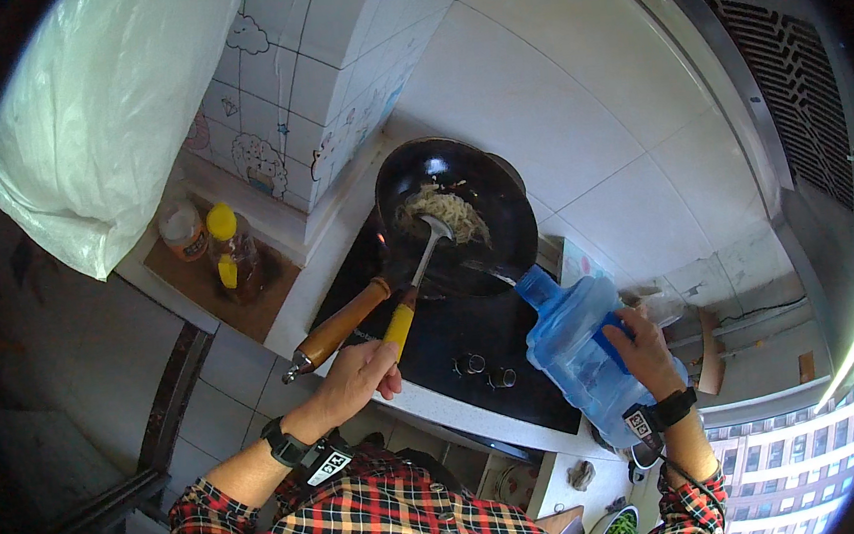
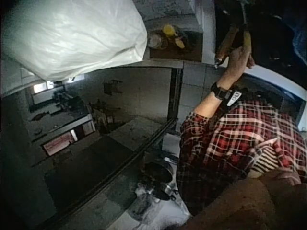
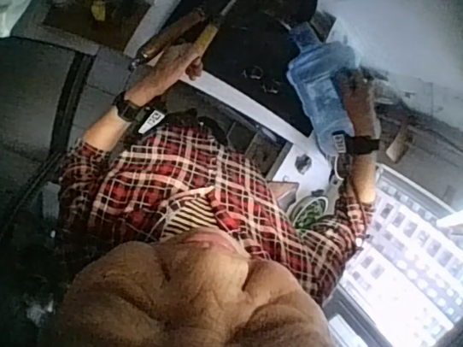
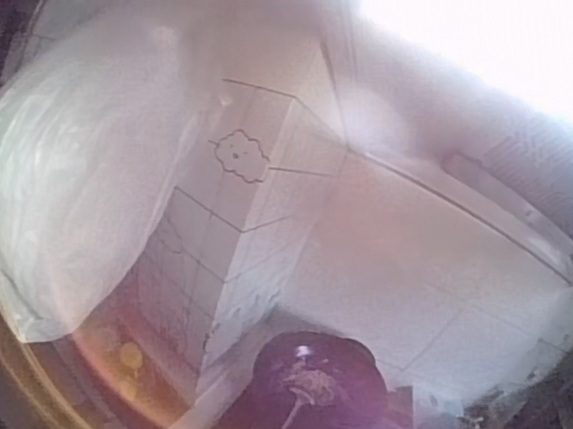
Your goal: The person stir-fries chopped garlic in a wok, then adds shredded vegetables and continues to stir. Water is poured into the wok from a large bottle, followed by a spoonful of white powder. The person stirs the mixture throughout.
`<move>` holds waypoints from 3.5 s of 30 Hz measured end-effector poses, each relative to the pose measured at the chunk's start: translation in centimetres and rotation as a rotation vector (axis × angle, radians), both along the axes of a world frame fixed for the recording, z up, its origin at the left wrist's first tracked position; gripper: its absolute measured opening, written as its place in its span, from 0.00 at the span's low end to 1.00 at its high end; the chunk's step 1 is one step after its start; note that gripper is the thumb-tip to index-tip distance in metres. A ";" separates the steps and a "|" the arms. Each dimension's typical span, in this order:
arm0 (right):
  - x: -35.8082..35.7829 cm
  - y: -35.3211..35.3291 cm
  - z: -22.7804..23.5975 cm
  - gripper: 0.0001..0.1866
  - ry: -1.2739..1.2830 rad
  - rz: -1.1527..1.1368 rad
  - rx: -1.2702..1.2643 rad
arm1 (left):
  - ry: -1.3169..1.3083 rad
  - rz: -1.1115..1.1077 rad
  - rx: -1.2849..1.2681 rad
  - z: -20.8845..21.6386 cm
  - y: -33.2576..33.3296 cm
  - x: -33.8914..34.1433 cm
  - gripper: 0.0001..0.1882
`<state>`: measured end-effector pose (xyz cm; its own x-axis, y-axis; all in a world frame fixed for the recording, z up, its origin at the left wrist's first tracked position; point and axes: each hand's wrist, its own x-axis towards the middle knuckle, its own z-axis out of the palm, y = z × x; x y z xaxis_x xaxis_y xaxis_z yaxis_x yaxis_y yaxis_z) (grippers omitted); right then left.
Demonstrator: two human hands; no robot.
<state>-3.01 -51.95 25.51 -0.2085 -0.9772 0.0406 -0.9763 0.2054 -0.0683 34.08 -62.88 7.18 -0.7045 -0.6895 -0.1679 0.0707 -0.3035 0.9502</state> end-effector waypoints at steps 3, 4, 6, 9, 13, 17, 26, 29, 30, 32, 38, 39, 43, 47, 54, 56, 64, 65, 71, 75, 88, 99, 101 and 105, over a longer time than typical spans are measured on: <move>0.5 -0.2 0.5 0.18 -0.047 -0.012 -0.001 | -0.004 -0.007 0.003 0.1 0.0 0.2 0.25; 0.7 -0.2 0.8 0.18 -0.112 0.003 -0.025 | -0.007 -0.009 0.008 0.1 0.1 0.2 0.25; 1.0 -0.3 1.1 0.17 -0.075 -0.091 0.020 | 0.000 -0.011 0.018 0.1 0.1 0.2 0.25; 1.1 -0.6 1.4 0.17 -0.011 -0.082 0.041 | 0.017 -0.015 0.020 0.0 0.0 0.2 0.25; 0.6 -0.9 1.5 0.17 -0.022 -0.075 0.050 | 0.005 -0.017 0.017 -0.2 0.0 0.2 0.25; 0.2 -0.9 1.5 0.16 0.020 -0.045 0.048 | 0.009 -0.007 0.004 -0.3 0.2 0.2 0.26; 0.7 -1.3 1.8 0.15 0.060 -0.030 0.013 | 0.009 0.009 0.000 -0.9 0.1 0.3 0.27; 0.8 -1.3 1.8 0.15 0.082 -0.018 -0.005 | 0.024 0.018 0.012 -1.1 0.2 0.2 0.26; 0.7 -1.3 1.9 0.14 0.088 -0.009 -0.001 | 0.010 0.010 0.015 -1.1 0.2 0.2 0.26; 0.5 -1.4 2.1 0.14 0.109 0.011 0.003 | 0.003 0.008 0.003 -1.1 0.2 0.1 0.26; -0.2 -1.4 2.3 0.17 0.163 0.048 0.010 | -0.025 -0.006 0.051 -1.0 0.5 0.0 0.24; -0.1 -1.3 2.1 0.17 0.160 0.034 0.008 | -0.029 -0.008 0.041 -1.3 0.5 0.1 0.23; 0.1 -1.3 2.2 0.18 0.141 0.062 -0.001 | -0.030 -0.014 0.054 -1.2 0.5 0.2 0.21; 0.4 -1.4 2.2 0.17 0.200 0.076 0.002 | -0.035 -0.047 0.049 -0.7 0.5 0.3 0.20; 0.8 -1.6 2.4 0.15 0.213 0.097 0.005 | -0.060 -0.041 0.055 -0.3 0.4 0.2 0.20; 0.9 -1.8 2.6 0.15 0.226 0.098 0.016 | -0.061 -0.039 0.057 -0.3 0.4 0.3 0.20; 1.3 -2.2 3.0 0.15 0.311 0.099 0.022 | -0.056 -0.045 0.061 -0.8 0.4 0.4 0.20; 1.3 -2.3 3.0 0.15 0.307 0.098 0.023 | -0.054 -0.044 0.067 -0.9 0.4 0.4 0.19; 1.4 -2.6 3.2 0.16 0.338 0.125 0.016 | -0.051 -0.056 0.043 -1.1 0.4 0.4 0.19; 1.6 -2.9 3.8 0.15 0.367 0.133 0.033 | -0.057 -0.056 0.040 -1.0 0.4 0.4 0.20; 1.8 -3.2 4.2 0.14 0.567 0.250 -0.056 | -0.043 -0.057 0.022 -1.8 0.6 0.6 0.21; 2.6 -3.1 4.8 0.14 0.571 0.166 0.077 | 0.002 -0.046 0.058 -2.3 0.7 0.4 0.20; 2.9 -3.2 4.8 0.14 0.558 0.162 0.098 | 0.013 -0.042 0.047 -2.2 0.8 0.3 0.20; 3.0 -3.1 4.5 0.14 0.558 0.175 0.057 | -0.014 -0.059 0.030 -2.1 0.8 0.3 0.21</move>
